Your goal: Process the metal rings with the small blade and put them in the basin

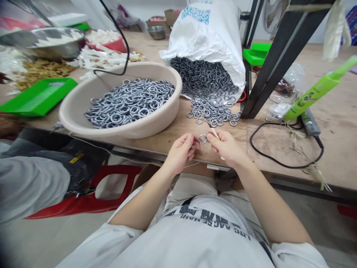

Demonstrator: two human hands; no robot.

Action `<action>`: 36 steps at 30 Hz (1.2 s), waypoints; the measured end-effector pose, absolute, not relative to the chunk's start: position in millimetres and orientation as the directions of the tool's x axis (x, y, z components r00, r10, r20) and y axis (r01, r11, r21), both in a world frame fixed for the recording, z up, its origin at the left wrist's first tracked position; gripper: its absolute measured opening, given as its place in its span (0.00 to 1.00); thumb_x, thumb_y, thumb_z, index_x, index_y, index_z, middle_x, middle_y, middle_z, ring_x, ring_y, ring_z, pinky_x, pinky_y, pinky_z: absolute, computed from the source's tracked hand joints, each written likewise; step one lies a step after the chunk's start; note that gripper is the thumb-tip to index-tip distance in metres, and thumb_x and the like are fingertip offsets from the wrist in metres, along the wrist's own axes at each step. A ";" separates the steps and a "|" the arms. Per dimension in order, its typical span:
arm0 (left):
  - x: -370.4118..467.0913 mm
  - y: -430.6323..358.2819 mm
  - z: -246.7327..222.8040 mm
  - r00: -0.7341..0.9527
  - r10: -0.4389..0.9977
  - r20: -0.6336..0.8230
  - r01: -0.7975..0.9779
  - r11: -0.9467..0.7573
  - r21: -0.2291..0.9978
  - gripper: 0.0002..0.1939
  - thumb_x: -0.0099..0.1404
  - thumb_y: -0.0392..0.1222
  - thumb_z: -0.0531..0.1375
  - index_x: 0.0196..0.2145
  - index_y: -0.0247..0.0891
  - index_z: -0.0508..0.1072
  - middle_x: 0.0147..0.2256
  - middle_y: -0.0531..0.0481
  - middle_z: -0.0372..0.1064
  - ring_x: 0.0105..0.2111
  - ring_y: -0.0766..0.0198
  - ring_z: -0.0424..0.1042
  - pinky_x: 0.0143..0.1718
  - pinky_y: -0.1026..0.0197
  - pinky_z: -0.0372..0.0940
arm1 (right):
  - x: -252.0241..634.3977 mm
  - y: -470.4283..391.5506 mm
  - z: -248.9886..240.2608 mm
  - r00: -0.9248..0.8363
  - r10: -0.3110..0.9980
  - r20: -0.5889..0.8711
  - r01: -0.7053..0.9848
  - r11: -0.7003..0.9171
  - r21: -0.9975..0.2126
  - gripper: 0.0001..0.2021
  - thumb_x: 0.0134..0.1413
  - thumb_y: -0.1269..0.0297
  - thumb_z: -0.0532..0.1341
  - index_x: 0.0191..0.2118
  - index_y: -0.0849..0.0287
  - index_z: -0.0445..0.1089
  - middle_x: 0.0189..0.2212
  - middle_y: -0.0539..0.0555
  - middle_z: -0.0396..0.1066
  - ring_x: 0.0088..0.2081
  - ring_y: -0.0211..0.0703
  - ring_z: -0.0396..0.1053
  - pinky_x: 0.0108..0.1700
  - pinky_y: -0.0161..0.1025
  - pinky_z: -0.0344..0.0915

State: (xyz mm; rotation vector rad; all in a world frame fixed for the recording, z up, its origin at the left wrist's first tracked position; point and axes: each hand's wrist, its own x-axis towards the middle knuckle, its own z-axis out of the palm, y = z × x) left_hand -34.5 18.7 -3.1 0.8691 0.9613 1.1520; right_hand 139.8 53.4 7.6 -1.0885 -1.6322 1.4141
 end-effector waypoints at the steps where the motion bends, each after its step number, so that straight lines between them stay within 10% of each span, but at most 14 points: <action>1: -30.5 17.4 -3.1 0.232 0.953 -0.194 -0.326 0.264 0.908 0.24 0.65 0.62 0.58 0.35 0.35 0.70 0.26 0.53 0.66 0.15 0.77 0.48 0.14 0.70 0.45 | 138.2 45.3 8.0 -0.408 0.912 -0.032 0.045 -0.014 -0.999 0.19 0.61 0.45 0.57 0.34 0.58 0.66 0.20 0.44 0.59 0.18 0.32 0.51 0.20 0.32 0.47; 5: -18.1 10.9 3.5 0.543 0.793 -0.275 -0.355 0.514 0.781 0.24 0.64 0.63 0.59 0.31 0.35 0.66 0.23 0.55 0.62 0.16 0.77 0.46 0.16 0.70 0.44 | 132.1 25.0 5.8 -0.317 0.948 -0.011 -0.112 -0.049 -0.992 0.18 0.57 0.45 0.62 0.33 0.57 0.66 0.23 0.46 0.64 0.23 0.34 0.62 0.24 0.32 0.60; 10: -4.3 0.9 9.3 0.444 0.859 -0.254 -0.427 0.452 0.784 0.21 0.62 0.58 0.63 0.29 0.37 0.62 0.22 0.58 0.57 0.16 0.77 0.46 0.16 0.71 0.42 | 141.6 15.6 8.1 -0.156 0.972 0.176 0.088 0.191 -0.978 0.15 0.57 0.50 0.64 0.41 0.56 0.71 0.34 0.52 0.70 0.32 0.39 0.69 0.35 0.37 0.69; 28: 6.3 -9.8 10.6 0.387 0.880 -0.276 -0.535 0.458 0.710 0.19 0.57 0.49 0.66 0.24 0.36 0.61 0.16 0.60 0.50 0.14 0.77 0.48 0.16 0.70 0.40 | 143.9 2.3 17.6 -0.104 0.930 0.351 0.329 0.366 -0.871 0.14 0.50 0.53 0.70 0.34 0.56 0.70 0.29 0.50 0.69 0.32 0.41 0.66 0.34 0.37 0.62; 36: 8.5 -8.3 16.1 0.499 0.829 -0.255 -0.602 0.542 0.587 0.20 0.60 0.50 0.64 0.23 0.37 0.58 0.16 0.60 0.49 0.14 0.76 0.45 0.15 0.71 0.41 | 160.8 2.6 22.1 -0.127 0.889 0.440 0.419 0.450 -0.789 0.18 0.63 0.48 0.58 0.30 0.57 0.67 0.25 0.50 0.64 0.28 0.40 0.61 0.32 0.39 0.57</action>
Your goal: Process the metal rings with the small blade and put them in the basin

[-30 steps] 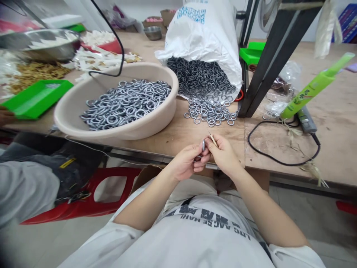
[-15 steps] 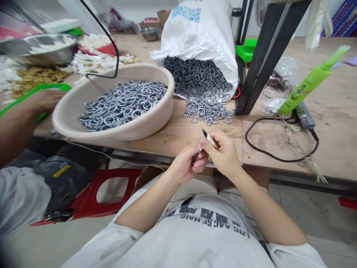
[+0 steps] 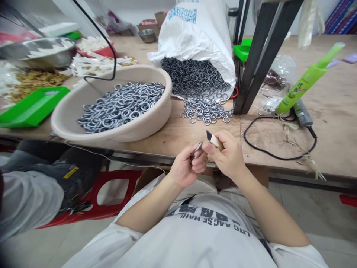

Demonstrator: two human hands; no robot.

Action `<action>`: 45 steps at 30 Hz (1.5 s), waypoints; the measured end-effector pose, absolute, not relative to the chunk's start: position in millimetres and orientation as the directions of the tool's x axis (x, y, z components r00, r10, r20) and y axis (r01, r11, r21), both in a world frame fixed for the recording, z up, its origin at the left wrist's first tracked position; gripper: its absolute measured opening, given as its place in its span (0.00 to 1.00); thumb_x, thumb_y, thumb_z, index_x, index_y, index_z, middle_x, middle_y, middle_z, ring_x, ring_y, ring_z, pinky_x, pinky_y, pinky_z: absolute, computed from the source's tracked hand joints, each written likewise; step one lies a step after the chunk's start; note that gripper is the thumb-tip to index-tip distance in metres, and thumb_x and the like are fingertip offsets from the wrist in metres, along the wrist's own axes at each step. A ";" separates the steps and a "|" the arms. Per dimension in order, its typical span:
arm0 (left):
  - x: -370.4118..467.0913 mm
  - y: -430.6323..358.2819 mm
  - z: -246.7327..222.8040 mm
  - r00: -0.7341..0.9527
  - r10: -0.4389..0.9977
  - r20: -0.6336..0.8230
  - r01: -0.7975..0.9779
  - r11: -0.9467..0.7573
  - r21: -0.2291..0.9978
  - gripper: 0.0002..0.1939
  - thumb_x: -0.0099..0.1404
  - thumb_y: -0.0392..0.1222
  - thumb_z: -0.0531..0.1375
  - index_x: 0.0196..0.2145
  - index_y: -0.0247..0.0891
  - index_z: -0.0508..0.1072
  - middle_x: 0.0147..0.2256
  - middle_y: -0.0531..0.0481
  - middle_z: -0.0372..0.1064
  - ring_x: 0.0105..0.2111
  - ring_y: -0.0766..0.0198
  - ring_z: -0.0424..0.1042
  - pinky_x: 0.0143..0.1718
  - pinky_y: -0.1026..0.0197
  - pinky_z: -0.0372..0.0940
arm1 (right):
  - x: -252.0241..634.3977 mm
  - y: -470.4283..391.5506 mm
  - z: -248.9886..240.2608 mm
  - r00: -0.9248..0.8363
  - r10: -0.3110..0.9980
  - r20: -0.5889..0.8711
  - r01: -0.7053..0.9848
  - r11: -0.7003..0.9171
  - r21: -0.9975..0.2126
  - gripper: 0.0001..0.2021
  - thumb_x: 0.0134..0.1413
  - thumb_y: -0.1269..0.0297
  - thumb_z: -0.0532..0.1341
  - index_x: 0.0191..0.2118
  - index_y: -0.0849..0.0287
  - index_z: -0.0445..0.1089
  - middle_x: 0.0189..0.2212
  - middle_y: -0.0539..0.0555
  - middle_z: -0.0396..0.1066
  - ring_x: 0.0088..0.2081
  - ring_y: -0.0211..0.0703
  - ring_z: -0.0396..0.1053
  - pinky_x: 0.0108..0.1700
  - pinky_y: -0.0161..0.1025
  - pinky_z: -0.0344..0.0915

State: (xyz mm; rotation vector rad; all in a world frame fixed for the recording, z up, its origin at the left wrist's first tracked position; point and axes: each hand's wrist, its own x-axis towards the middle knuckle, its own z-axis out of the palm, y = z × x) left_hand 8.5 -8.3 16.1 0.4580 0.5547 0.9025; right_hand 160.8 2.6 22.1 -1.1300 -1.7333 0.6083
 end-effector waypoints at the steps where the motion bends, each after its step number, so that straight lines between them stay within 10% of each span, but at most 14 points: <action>1: 10.1 -8.5 17.1 0.451 0.854 -0.260 -0.624 0.510 0.592 0.21 0.60 0.51 0.64 0.24 0.37 0.58 0.16 0.60 0.49 0.14 0.76 0.45 0.15 0.71 0.41 | 162.4 -0.6 23.0 -0.161 0.865 0.476 0.474 0.491 -0.731 0.18 0.64 0.49 0.57 0.29 0.57 0.66 0.25 0.51 0.64 0.29 0.40 0.61 0.33 0.39 0.56; 14: 24.2 -12.3 16.7 0.297 0.903 -0.312 -0.665 0.430 0.611 0.23 0.63 0.52 0.64 0.24 0.38 0.56 0.16 0.62 0.46 0.15 0.75 0.42 0.17 0.69 0.42 | 159.4 -8.7 19.8 -0.353 0.821 0.447 0.647 0.560 -0.517 0.19 0.67 0.55 0.54 0.25 0.56 0.60 0.23 0.50 0.62 0.26 0.38 0.58 0.31 0.38 0.50; 20: 19.8 -22.2 19.2 0.434 0.867 -0.243 -0.623 0.485 0.614 0.21 0.66 0.50 0.61 0.23 0.37 0.60 0.16 0.60 0.48 0.15 0.75 0.46 0.17 0.69 0.47 | 190.9 38.3 -2.2 0.065 0.946 0.317 0.740 0.168 -0.651 0.24 0.69 0.46 0.47 0.26 0.56 0.61 0.21 0.49 0.62 0.25 0.39 0.58 0.29 0.38 0.48; 29: -1.5 -1.8 4.0 0.308 0.899 -0.311 -0.565 0.436 0.701 0.19 0.61 0.39 0.66 0.50 0.33 0.73 0.28 0.52 0.69 0.20 0.75 0.63 0.22 0.71 0.61 | 191.7 112.8 7.7 -0.032 0.998 0.061 0.970 0.046 -0.238 0.15 0.62 0.54 0.60 0.46 0.61 0.72 0.46 0.64 0.74 0.45 0.55 0.73 0.42 0.43 0.63; 36: -14.0 11.2 4.6 0.231 0.894 -0.383 -0.587 0.442 0.678 0.11 0.59 0.44 0.64 0.36 0.34 0.71 0.32 0.50 0.69 0.22 0.72 0.63 0.17 0.70 0.57 | 186.1 78.6 21.0 -0.120 0.991 0.065 0.867 0.136 -0.478 0.12 0.67 0.57 0.54 0.39 0.59 0.69 0.39 0.56 0.74 0.41 0.45 0.72 0.42 0.38 0.64; 39: -0.8 9.6 1.8 0.148 0.947 -0.285 -0.521 0.319 0.791 0.16 0.61 0.51 0.65 0.36 0.35 0.70 0.31 0.53 0.66 0.21 0.73 0.60 0.15 0.71 0.51 | 162.8 39.6 16.0 -0.227 0.971 0.079 0.352 0.157 -0.923 0.16 0.68 0.52 0.52 0.35 0.58 0.65 0.30 0.50 0.69 0.32 0.40 0.68 0.35 0.36 0.64; 42: 15.1 6.7 -6.9 0.097 0.978 -0.185 -0.462 0.209 0.862 0.20 0.63 0.59 0.62 0.35 0.37 0.68 0.25 0.57 0.61 0.19 0.74 0.56 0.16 0.71 0.49 | 137.9 7.6 1.9 -0.183 0.982 0.043 -0.030 0.038 -0.999 0.15 0.64 0.48 0.55 0.36 0.56 0.63 0.27 0.47 0.66 0.28 0.38 0.65 0.32 0.36 0.65; 45: 22.3 4.5 -14.0 0.074 0.988 -0.133 -0.445 0.152 0.883 0.20 0.64 0.58 0.62 0.31 0.37 0.66 0.23 0.58 0.56 0.19 0.75 0.54 0.18 0.72 0.50 | 129.2 -3.9 -6.1 -0.016 0.994 0.112 -0.010 0.112 -0.994 0.13 0.62 0.51 0.60 0.42 0.55 0.66 0.33 0.50 0.68 0.33 0.40 0.67 0.36 0.37 0.68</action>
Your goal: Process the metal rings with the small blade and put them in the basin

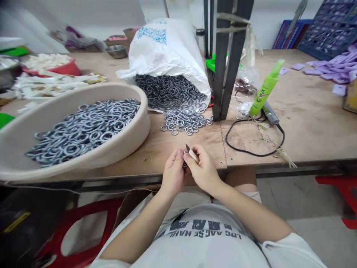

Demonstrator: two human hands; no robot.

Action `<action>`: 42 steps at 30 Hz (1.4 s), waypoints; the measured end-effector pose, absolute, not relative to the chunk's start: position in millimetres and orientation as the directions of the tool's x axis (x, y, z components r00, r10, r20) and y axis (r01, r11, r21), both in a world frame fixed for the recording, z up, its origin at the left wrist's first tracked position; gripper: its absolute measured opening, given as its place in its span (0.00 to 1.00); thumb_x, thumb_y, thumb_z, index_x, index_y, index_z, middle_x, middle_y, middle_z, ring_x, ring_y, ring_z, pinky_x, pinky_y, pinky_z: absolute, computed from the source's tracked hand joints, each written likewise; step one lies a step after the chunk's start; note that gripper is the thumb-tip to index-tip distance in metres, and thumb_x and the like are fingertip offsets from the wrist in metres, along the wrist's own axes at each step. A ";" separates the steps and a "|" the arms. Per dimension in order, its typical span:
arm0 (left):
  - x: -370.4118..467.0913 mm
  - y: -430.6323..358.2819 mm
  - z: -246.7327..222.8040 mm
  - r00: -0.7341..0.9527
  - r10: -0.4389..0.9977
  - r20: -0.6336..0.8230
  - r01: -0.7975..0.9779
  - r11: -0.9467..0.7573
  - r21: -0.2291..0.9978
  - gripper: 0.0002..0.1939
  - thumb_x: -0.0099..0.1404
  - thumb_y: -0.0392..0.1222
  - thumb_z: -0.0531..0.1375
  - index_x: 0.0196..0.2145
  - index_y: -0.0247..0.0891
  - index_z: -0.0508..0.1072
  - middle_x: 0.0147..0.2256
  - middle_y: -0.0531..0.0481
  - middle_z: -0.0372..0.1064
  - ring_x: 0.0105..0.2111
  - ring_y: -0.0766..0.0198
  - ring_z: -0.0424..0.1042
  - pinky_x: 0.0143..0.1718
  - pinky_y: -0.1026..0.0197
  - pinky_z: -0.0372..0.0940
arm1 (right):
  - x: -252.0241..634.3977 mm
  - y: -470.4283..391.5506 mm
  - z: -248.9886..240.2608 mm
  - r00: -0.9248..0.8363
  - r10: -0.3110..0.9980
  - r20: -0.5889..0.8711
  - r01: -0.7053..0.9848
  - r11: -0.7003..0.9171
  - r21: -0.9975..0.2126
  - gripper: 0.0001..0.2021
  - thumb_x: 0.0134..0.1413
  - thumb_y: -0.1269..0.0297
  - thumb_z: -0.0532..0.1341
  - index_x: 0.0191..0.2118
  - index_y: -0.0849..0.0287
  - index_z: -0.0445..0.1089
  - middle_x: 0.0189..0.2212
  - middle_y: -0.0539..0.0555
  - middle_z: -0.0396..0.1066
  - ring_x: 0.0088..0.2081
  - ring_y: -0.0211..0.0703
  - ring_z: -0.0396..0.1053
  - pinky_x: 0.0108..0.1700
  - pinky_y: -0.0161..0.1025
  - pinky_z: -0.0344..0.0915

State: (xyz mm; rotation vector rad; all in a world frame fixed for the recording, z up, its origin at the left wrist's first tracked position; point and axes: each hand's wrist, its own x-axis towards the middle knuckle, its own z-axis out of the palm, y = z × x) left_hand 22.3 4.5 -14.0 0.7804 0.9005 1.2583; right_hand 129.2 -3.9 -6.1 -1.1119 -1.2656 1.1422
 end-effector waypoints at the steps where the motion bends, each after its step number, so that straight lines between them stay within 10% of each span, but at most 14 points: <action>1: 22.6 3.9 -14.7 0.084 0.989 -0.120 -0.447 0.145 0.883 0.21 0.64 0.58 0.62 0.30 0.37 0.65 0.23 0.58 0.56 0.20 0.75 0.54 0.19 0.72 0.50 | 130.5 -2.7 -5.9 0.004 0.986 0.166 0.050 0.166 -0.985 0.13 0.61 0.52 0.62 0.44 0.55 0.68 0.36 0.51 0.68 0.36 0.41 0.68 0.39 0.38 0.68; 8: 15.9 3.3 -0.9 0.237 0.964 -0.121 -0.524 0.232 0.819 0.25 0.63 0.61 0.61 0.24 0.37 0.60 0.19 0.58 0.53 0.17 0.75 0.49 0.17 0.70 0.45 | 152.5 16.5 8.3 -0.148 0.962 0.231 0.144 0.252 -0.957 0.15 0.65 0.50 0.56 0.34 0.57 0.69 0.27 0.49 0.67 0.29 0.38 0.64 0.33 0.36 0.61; 16: 11.8 -1.2 6.8 0.136 0.969 -0.207 -0.550 0.248 0.797 0.27 0.59 0.62 0.64 0.24 0.36 0.61 0.17 0.59 0.51 0.17 0.75 0.48 0.17 0.70 0.44 | 150.7 -9.6 17.3 -0.382 0.842 0.382 0.555 0.539 -0.633 0.18 0.68 0.56 0.54 0.28 0.59 0.66 0.25 0.50 0.64 0.28 0.37 0.61 0.32 0.38 0.51; 27: 15.2 -4.3 2.8 0.151 0.965 -0.215 -0.536 0.263 0.802 0.27 0.59 0.63 0.64 0.24 0.37 0.60 0.18 0.60 0.49 0.17 0.75 0.47 0.17 0.70 0.44 | 154.7 -8.8 13.0 -0.437 0.830 0.346 0.610 0.556 -0.564 0.21 0.67 0.53 0.54 0.24 0.57 0.59 0.20 0.47 0.59 0.24 0.35 0.56 0.29 0.38 0.47; 34: 1.5 -13.8 4.2 0.267 0.952 -0.147 -0.526 0.272 0.806 0.27 0.61 0.62 0.63 0.23 0.37 0.59 0.18 0.59 0.52 0.16 0.76 0.50 0.17 0.70 0.46 | 175.2 44.8 -0.1 -0.044 0.946 0.320 0.675 0.264 -0.689 0.24 0.68 0.46 0.49 0.25 0.56 0.61 0.19 0.47 0.59 0.24 0.38 0.58 0.29 0.37 0.50; 42: -23.0 -1.0 -0.5 0.235 0.947 -0.219 -0.511 0.312 0.801 0.18 0.62 0.54 0.66 0.35 0.33 0.74 0.25 0.53 0.69 0.18 0.74 0.65 0.20 0.70 0.60 | 139.5 119.0 4.7 -0.257 0.954 0.154 0.937 0.285 -0.204 0.14 0.61 0.53 0.60 0.45 0.58 0.72 0.46 0.61 0.74 0.43 0.53 0.71 0.39 0.42 0.60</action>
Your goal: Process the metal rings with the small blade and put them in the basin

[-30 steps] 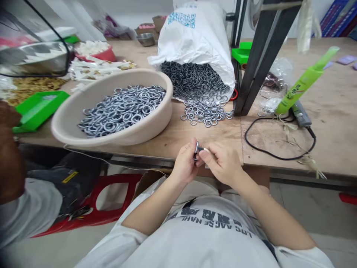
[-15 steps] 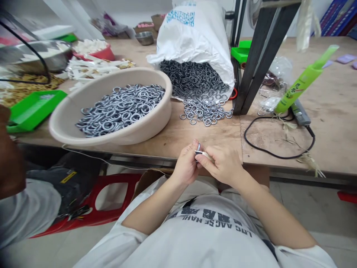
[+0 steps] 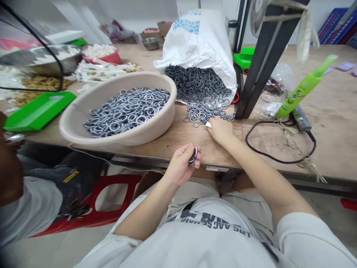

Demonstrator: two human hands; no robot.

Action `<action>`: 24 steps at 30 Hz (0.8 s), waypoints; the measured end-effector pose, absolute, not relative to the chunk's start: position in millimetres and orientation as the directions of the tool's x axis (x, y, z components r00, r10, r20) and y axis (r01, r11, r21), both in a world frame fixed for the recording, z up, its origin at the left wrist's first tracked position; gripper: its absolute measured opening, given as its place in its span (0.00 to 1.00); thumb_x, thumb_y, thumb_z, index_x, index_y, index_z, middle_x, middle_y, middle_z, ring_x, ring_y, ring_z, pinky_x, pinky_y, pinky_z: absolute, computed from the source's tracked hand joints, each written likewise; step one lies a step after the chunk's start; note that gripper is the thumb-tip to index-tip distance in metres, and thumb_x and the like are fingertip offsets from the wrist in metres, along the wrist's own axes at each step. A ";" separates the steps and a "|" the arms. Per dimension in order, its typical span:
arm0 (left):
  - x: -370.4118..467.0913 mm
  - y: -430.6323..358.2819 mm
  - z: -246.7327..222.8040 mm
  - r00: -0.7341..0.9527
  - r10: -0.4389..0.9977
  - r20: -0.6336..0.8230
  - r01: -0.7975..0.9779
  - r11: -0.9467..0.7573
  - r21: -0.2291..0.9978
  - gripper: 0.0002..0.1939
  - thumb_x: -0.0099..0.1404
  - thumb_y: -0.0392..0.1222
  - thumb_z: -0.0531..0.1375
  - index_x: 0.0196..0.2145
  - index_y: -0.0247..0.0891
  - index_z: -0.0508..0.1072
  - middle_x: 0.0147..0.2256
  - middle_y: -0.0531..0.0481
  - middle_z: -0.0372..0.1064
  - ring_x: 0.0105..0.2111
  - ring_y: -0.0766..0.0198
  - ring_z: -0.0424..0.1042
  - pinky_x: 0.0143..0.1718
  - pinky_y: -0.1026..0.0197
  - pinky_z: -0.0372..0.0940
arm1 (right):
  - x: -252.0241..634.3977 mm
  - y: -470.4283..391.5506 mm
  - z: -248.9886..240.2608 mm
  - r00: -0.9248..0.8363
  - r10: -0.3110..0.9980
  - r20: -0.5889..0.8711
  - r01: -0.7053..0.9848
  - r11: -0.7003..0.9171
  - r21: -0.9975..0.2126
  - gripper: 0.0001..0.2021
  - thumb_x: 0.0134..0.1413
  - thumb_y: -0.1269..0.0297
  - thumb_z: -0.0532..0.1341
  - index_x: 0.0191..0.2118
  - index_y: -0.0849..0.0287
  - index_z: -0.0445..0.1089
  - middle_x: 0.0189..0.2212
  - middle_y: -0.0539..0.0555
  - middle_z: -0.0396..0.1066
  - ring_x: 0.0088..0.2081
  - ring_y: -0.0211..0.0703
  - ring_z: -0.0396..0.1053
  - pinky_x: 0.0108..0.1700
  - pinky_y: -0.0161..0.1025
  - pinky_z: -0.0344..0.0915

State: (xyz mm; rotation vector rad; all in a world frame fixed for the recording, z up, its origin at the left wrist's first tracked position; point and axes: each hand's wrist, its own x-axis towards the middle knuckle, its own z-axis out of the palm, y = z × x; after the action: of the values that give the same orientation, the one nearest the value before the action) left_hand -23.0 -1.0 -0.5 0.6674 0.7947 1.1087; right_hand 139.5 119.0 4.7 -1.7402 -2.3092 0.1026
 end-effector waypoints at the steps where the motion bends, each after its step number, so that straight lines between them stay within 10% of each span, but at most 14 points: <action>1: -27.2 1.8 -0.7 0.224 0.946 -0.236 -0.525 0.321 0.789 0.18 0.61 0.51 0.66 0.39 0.33 0.75 0.24 0.53 0.69 0.19 0.74 0.66 0.21 0.71 0.62 | 138.8 122.3 4.4 -0.245 0.958 0.151 0.942 0.272 -0.197 0.13 0.62 0.55 0.59 0.44 0.58 0.73 0.46 0.62 0.74 0.43 0.53 0.71 0.39 0.42 0.60; 5: -37.6 12.6 -2.8 0.193 0.929 -0.315 -0.598 0.366 0.713 0.17 0.60 0.45 0.67 0.44 0.34 0.74 0.29 0.50 0.73 0.24 0.70 0.71 0.24 0.69 0.68 | 146.3 111.1 7.3 -0.225 0.953 0.204 0.801 0.300 -0.518 0.11 0.62 0.57 0.58 0.36 0.59 0.71 0.36 0.57 0.74 0.38 0.47 0.69 0.38 0.40 0.60; 9: -20.8 15.9 -5.0 0.224 0.925 -0.308 -0.605 0.379 0.700 0.20 0.62 0.54 0.64 0.42 0.34 0.72 0.36 0.47 0.73 0.28 0.68 0.72 0.21 0.68 0.67 | 140.9 58.9 5.2 -0.168 0.964 0.207 0.221 0.241 -0.945 0.13 0.62 0.52 0.59 0.36 0.57 0.69 0.30 0.50 0.71 0.34 0.41 0.68 0.38 0.38 0.64; 13: 6.7 11.7 -6.4 0.226 0.946 -0.232 -0.569 0.321 0.757 0.21 0.60 0.58 0.65 0.36 0.37 0.69 0.25 0.57 0.61 0.21 0.73 0.61 0.16 0.72 0.54 | 127.2 11.3 -8.6 -0.077 0.994 0.082 -0.043 0.079 -0.996 0.12 0.59 0.51 0.62 0.37 0.53 0.66 0.24 0.47 0.65 0.24 0.39 0.65 0.27 0.38 0.65; 24: 13.3 1.8 1.3 0.239 0.960 -0.147 -0.499 0.251 0.829 0.22 0.61 0.59 0.63 0.29 0.37 0.64 0.22 0.58 0.55 0.18 0.74 0.51 0.18 0.69 0.45 | 150.5 22.6 12.1 -0.133 0.966 0.221 0.090 0.233 -0.968 0.13 0.59 0.51 0.63 0.38 0.56 0.73 0.32 0.50 0.69 0.33 0.40 0.66 0.38 0.39 0.65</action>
State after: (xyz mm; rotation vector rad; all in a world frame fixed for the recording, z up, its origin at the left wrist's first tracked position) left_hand 13.3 1.8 1.3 0.7420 0.7627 1.1354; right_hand 150.5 22.6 12.1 -1.0504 -1.4762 1.0710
